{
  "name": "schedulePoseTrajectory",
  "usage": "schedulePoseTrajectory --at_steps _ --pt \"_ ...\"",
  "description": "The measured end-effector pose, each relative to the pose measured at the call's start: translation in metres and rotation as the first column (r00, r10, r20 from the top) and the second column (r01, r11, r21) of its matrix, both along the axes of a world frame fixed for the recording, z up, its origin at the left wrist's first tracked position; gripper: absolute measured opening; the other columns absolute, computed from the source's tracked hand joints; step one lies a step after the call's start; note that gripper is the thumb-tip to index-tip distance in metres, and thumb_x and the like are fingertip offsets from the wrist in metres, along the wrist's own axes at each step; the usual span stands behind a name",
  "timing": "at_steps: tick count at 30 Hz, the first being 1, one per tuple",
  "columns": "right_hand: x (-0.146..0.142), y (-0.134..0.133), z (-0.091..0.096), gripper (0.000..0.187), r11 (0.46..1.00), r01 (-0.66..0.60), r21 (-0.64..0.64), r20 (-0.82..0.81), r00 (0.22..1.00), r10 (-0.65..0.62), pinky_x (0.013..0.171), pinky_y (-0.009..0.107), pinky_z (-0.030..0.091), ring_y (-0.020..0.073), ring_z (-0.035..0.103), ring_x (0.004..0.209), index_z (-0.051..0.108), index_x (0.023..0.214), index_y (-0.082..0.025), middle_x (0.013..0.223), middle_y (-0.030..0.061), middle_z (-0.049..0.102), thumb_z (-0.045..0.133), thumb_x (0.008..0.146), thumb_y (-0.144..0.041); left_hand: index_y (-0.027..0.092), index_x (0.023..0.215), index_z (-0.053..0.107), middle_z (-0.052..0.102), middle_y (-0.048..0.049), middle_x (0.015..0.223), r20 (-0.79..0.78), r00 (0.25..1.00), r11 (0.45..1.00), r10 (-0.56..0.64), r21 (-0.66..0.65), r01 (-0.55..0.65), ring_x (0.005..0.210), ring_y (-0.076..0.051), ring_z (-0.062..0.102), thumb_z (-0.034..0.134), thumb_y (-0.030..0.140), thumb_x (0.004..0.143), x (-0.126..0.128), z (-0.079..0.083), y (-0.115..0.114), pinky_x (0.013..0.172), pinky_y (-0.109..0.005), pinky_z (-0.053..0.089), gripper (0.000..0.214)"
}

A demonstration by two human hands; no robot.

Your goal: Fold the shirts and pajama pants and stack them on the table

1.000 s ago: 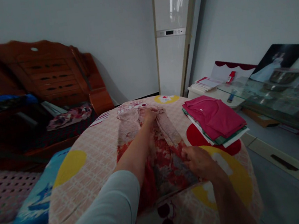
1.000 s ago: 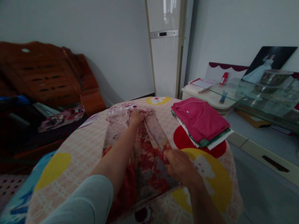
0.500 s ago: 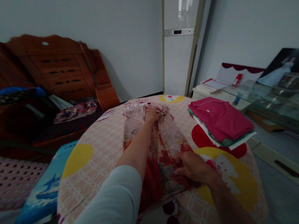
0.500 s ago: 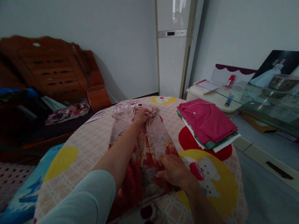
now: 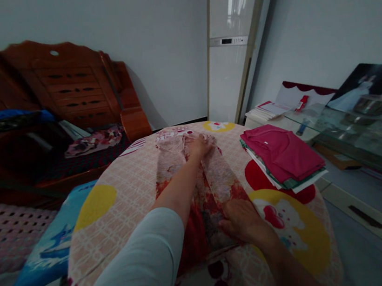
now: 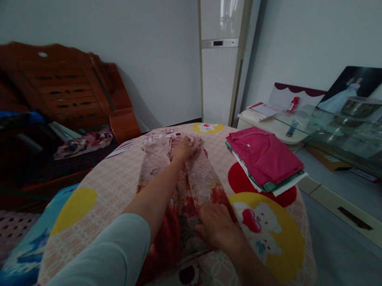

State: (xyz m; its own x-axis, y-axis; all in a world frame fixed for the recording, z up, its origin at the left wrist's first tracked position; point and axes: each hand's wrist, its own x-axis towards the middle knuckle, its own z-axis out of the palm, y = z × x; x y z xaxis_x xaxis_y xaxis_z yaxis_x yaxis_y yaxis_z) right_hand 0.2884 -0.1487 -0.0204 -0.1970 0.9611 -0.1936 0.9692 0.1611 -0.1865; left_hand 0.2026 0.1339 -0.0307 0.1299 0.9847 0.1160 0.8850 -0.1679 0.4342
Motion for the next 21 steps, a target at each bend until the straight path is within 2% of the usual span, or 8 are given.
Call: schedulePoseTrajectory --at_steps 2,4,7,11,13,17,19,21 --pt "-0.001 0.000 -0.002 0.014 1.000 0.016 0.015 0.011 1.000 -0.016 0.070 0.030 0.037 0.0222 0.064 0.088 0.068 0.092 -0.015 0.094 0.0121 0.070 0.057 0.087 -0.022 0.010 0.121 0.058 0.067 -0.0197 0.118 -0.073 0.997 0.999 -0.033 0.021 0.034 0.113 -0.029 0.063 0.058 0.041 0.089 0.005 0.003 -0.003 0.093 -0.033 0.047 0.044" --pt "0.001 0.001 -0.003 0.013 0.999 0.032 0.043 -0.045 0.999 -0.030 0.067 0.029 0.035 0.0202 0.063 0.083 0.067 0.087 -0.015 0.089 0.0105 0.070 0.055 0.085 -0.017 0.008 0.116 0.063 0.067 -0.0216 0.117 -0.080 0.997 0.999 -0.020 0.036 0.023 0.113 -0.029 0.063 0.051 0.029 0.092 0.007 0.006 -0.001 0.093 -0.034 0.048 0.034" --pt "0.006 0.004 0.002 0.011 0.997 0.059 0.042 -0.240 0.970 -0.047 0.060 0.026 0.031 0.0151 0.058 0.069 0.063 0.072 -0.017 0.073 0.0043 0.066 0.056 0.079 -0.014 0.007 0.114 0.066 0.067 -0.0204 0.118 -0.037 0.999 0.998 0.003 0.066 0.000 0.112 -0.027 0.063 0.048 0.018 0.091 0.004 0.009 0.010 0.094 -0.033 0.048 0.031" --pt "0.003 0.007 0.005 0.015 0.996 0.081 -0.026 -0.494 0.866 -0.084 0.055 0.024 0.029 0.0110 0.052 0.058 0.056 0.061 -0.018 0.059 -0.0014 0.058 0.056 0.076 -0.014 0.008 0.114 0.068 0.069 -0.0190 0.116 0.004 1.000 0.996 0.018 0.085 -0.018 0.109 -0.025 0.064 0.050 0.016 0.089 -0.008 0.008 0.026 0.093 -0.030 0.047 0.032" --pt "-0.003 0.008 0.001 0.016 0.997 0.069 -0.042 -0.508 0.858 -0.080 0.055 0.024 0.029 0.0109 0.052 0.058 0.056 0.061 -0.018 0.058 -0.0016 0.058 0.058 0.076 -0.015 0.007 0.111 0.069 0.070 -0.0194 0.114 0.040 0.999 0.997 0.033 0.073 -0.036 0.108 -0.025 0.065 0.052 0.017 0.088 -0.013 0.004 0.030 0.093 -0.030 0.047 0.030" --pt "-0.009 0.009 -0.011 0.017 0.999 0.018 -0.043 -0.449 0.893 -0.036 0.059 0.025 0.031 0.0126 0.056 0.063 0.061 0.065 -0.018 0.065 0.0001 0.063 0.067 0.079 -0.026 0.009 0.107 0.072 0.072 -0.0167 0.110 0.100 0.995 0.999 0.025 0.023 -0.027 0.102 -0.023 0.066 0.054 0.018 0.087 -0.019 -0.002 0.032 0.090 -0.028 0.049 0.028" --pt "-0.007 0.011 -0.013 0.021 0.999 0.004 -0.038 -0.479 0.878 -0.021 0.059 0.024 0.033 0.0128 0.057 0.065 0.062 0.065 -0.018 0.066 0.0003 0.064 0.068 0.080 -0.031 0.011 0.112 0.070 0.072 -0.0140 0.110 0.165 0.986 1.000 0.011 0.015 -0.013 0.100 -0.020 0.067 0.057 0.017 0.085 -0.026 0.001 0.030 0.088 -0.027 0.049 0.031" --pt "-0.002 0.013 -0.011 0.018 0.999 0.025 -0.038 -0.535 0.844 -0.042 0.059 0.023 0.035 0.0118 0.057 0.064 0.061 0.065 -0.018 0.065 0.0000 0.064 0.066 0.080 -0.026 0.012 0.120 0.067 0.072 -0.0127 0.113 0.259 0.966 0.998 -0.005 0.055 -0.010 0.100 -0.019 0.066 0.059 0.015 0.082 -0.039 0.008 0.026 0.088 -0.027 0.049 0.039"
